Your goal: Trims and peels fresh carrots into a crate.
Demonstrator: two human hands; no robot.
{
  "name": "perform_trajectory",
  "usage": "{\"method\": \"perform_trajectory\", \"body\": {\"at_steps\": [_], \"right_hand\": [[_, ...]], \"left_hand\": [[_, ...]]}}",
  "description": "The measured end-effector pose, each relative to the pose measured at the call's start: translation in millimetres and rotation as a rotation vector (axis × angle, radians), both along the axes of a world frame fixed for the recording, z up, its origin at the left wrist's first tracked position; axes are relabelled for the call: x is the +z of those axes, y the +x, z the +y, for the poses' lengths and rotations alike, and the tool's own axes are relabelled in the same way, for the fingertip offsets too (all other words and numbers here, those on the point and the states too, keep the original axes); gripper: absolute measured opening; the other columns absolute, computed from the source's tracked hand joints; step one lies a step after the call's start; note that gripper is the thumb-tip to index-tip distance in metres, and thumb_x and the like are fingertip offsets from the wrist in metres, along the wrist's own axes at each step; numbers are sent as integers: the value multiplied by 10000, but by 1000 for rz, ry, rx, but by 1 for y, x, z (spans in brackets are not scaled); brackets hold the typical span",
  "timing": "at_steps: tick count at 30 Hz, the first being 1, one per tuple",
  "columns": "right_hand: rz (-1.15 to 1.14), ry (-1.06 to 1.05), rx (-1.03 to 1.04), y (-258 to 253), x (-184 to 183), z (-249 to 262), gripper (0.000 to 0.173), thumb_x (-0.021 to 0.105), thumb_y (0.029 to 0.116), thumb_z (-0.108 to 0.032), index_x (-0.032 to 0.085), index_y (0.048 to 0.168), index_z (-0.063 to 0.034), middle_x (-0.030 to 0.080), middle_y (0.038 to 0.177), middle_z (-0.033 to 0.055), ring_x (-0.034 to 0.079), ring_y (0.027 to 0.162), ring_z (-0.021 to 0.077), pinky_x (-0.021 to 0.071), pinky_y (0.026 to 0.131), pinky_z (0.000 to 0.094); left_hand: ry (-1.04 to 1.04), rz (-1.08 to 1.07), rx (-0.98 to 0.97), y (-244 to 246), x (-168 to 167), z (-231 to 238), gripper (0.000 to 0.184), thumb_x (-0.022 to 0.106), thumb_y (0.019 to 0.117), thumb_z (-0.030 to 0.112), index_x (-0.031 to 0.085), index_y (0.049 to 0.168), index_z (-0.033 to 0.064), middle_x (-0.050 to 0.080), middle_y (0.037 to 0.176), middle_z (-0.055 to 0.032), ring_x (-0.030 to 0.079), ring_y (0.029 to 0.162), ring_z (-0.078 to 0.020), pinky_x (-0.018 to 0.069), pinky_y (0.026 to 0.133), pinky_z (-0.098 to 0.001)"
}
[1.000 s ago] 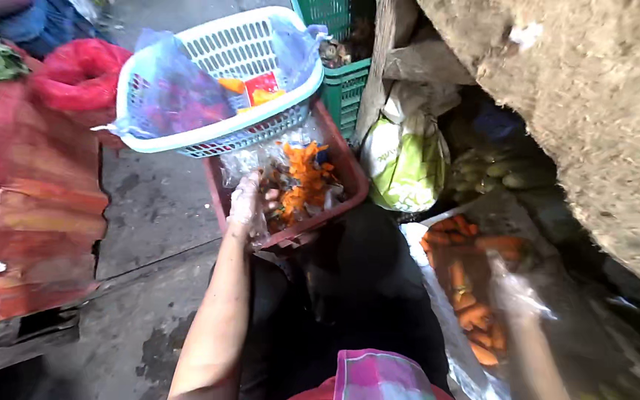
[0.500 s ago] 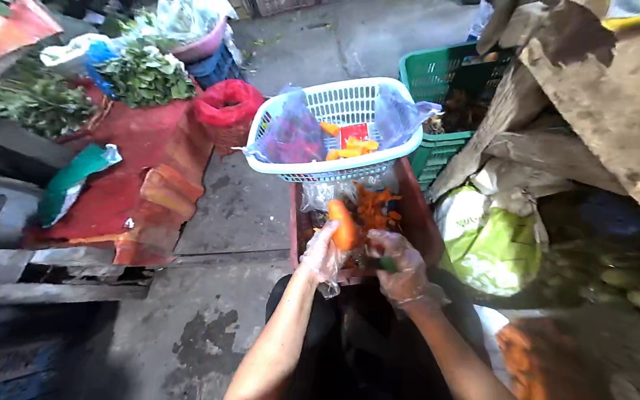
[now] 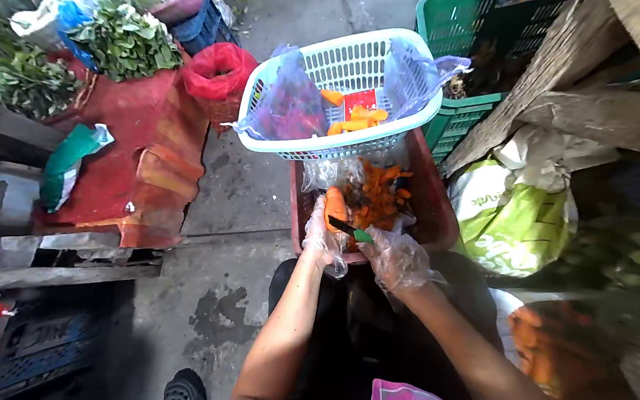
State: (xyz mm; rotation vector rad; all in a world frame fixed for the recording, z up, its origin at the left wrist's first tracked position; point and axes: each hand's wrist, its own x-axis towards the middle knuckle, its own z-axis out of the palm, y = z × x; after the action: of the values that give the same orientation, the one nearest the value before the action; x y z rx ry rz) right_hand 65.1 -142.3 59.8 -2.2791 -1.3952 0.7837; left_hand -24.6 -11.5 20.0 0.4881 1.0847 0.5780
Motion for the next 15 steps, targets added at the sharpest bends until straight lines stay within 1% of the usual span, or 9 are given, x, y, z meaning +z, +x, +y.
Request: {"method": "perform_trajectory", "body": {"at_steps": [2,4,5,7,9,10,11,13,15], "right_hand": [[-7,-64,22,0,3,4,467,463,1087,-413,674,1315,-65,714,1210,215,665,1182,404,512,988,574],[7,-169,45,2,7,10,485,425,1099,-432,637,1376,-95,688,1282,202,628,1247,393,484,1027,575],[5,-182,48,2,6,13,483,426,1098,-430,633,1389,-105,687,1289,199,626,1252,392,481,1030,578],[8,-197,33,6,3,21,465,437,1097,-422,638,1386,-117,697,1263,199,636,1231,397,486,1020,588],[12,-266,-31,16,-6,35,458,437,1097,-443,642,1349,-119,700,1210,219,652,1180,415,502,971,617],[14,-334,-69,25,-13,42,470,417,1100,-454,619,1370,-126,684,1234,227,643,1189,425,498,971,635],[9,-359,-107,34,-22,46,469,417,1098,-450,615,1373,-126,678,1247,232,643,1189,432,501,966,648],[24,-326,-128,42,-24,46,464,402,1104,-452,621,1365,-137,682,1240,223,647,1184,422,502,970,641],[68,-256,-73,32,-14,31,472,416,1095,-479,654,1340,-154,704,1187,208,660,1159,402,505,974,624]], "left_hand": [[8,23,-3,1,-1,-1,470,306,1092,504,566,1135,114,624,870,-67,634,719,-162,549,620,-302],[14,46,2,1,-2,-2,440,333,1093,488,567,1160,121,621,897,-68,631,750,-166,548,641,-309],[10,61,9,2,-2,-2,422,350,1090,477,571,1156,123,624,898,-67,632,748,-165,548,635,-310],[-1,88,17,2,0,-3,403,376,1089,461,567,1170,115,619,923,-75,629,773,-174,548,647,-326],[-30,72,19,1,3,-3,405,393,1088,452,557,1208,102,612,964,-99,629,812,-203,560,683,-359],[-46,52,20,1,3,-4,384,398,1086,441,555,1187,105,608,948,-100,631,803,-209,567,679,-365],[-57,37,21,0,3,-4,373,402,1084,436,561,1158,106,614,920,-99,639,781,-211,573,665,-366],[-56,30,29,1,3,-1,379,393,1087,431,566,1145,99,619,904,-104,644,766,-217,574,651,-369],[-29,50,40,-1,-3,2,412,377,1088,459,577,1172,109,625,927,-100,640,786,-213,565,664,-371]]}}
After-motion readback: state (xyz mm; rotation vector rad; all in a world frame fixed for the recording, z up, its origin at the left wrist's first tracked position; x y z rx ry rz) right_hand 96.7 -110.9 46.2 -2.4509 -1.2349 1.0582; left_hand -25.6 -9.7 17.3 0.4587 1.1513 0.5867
